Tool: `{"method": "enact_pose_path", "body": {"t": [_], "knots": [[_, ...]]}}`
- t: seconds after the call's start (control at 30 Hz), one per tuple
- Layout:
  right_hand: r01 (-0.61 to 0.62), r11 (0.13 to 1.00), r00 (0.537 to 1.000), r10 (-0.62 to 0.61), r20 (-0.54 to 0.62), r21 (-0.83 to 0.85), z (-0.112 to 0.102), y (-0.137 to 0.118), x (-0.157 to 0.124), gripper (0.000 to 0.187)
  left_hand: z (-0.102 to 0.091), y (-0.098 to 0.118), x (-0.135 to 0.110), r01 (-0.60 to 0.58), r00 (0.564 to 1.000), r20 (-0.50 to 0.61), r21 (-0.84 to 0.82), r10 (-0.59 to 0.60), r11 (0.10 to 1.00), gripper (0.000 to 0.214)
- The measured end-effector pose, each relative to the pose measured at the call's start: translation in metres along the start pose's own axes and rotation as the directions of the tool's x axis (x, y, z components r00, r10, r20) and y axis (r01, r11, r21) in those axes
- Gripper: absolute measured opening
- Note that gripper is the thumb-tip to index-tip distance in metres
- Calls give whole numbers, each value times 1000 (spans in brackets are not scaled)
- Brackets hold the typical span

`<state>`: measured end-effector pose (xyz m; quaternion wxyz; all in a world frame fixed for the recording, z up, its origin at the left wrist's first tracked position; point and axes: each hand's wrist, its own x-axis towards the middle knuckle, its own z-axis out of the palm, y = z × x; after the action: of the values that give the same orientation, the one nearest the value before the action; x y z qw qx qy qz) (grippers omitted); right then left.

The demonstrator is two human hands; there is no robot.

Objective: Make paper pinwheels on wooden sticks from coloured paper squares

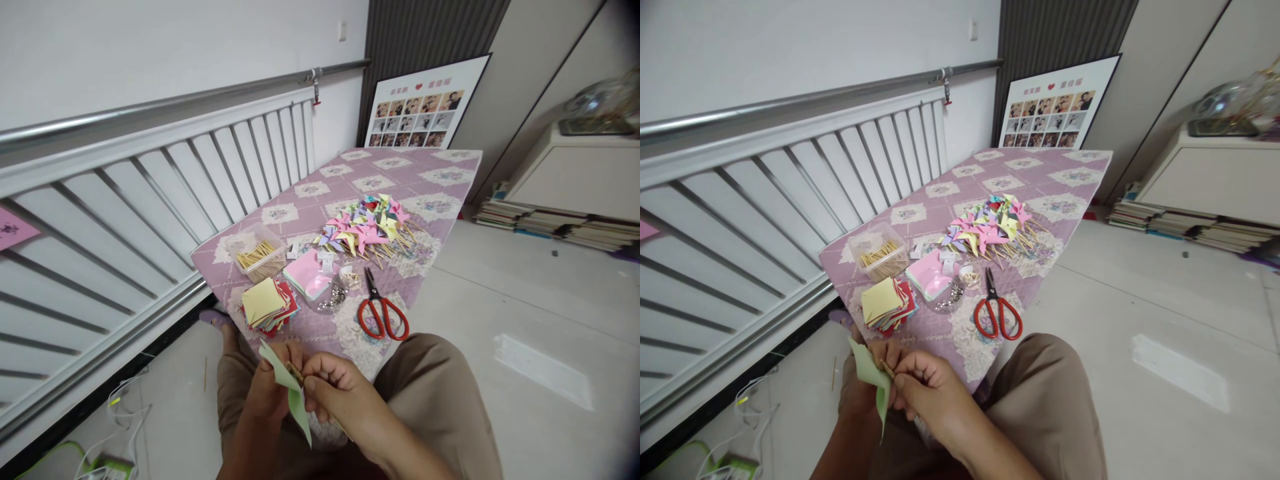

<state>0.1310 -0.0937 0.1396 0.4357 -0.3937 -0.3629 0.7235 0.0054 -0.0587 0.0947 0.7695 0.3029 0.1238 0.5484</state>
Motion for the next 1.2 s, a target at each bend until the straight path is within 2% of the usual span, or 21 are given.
{"method": "enact_pose_path", "body": {"t": [0.2,0.47,0.73,0.83,1.07,1.2], "knots": [[26,999,999,-27,-26,-37,1,1,1,21,-2,1,0,6,1000,29,-16,-5,1000,19],[94,989,995,-97,-24,-112,2,-4,-1,21,-3,0,0,35,999,-35,-16,-35,999,20],[169,967,984,-176,-24,-190,4,-9,-3,16,-4,1,-2,45,999,-28,-14,-45,999,20],[179,958,982,-188,-18,-223,3,-10,-3,14,0,1,-2,47,997,-58,-3,-48,999,22],[190,948,979,-202,-18,-256,2,-10,-2,14,7,4,-2,75,974,-219,79,-56,994,36],[191,947,980,-199,-7,-259,1,-10,-2,15,4,3,-2,57,972,-233,104,-32,993,40]]}}
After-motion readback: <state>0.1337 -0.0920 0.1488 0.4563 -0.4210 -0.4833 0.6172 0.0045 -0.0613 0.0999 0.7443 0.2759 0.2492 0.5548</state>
